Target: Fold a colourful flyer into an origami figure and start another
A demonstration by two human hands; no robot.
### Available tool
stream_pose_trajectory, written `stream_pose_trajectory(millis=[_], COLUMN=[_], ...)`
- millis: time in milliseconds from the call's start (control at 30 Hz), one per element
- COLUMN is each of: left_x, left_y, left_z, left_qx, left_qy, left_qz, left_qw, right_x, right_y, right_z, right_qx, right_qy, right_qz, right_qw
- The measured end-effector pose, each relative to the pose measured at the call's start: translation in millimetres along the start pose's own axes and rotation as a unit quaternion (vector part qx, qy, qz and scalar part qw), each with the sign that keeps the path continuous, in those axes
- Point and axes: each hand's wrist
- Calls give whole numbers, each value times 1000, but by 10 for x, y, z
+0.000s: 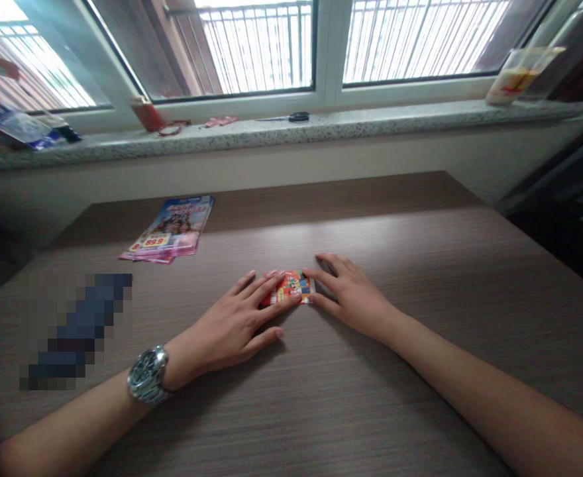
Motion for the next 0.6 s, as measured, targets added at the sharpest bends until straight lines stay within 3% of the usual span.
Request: stream_pose_trajectory(millis=[600], left_x=[11], left_y=[-2], left_z=[6], left_qx=[1], left_qy=[-23], left_qz=[-3], left_qw=[1000], right_x=[68], right_y=[-14], right_z=[-12], right_qx=[50], right_qy=[-35], right_qz=[-61], right_qw=[996])
Point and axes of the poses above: each hand's wrist, its own z-axis towards the middle knuckle, its own x-axis out of the back of the hand, y = z × x, and after that the axes turned 14 degrees about z, right-handed
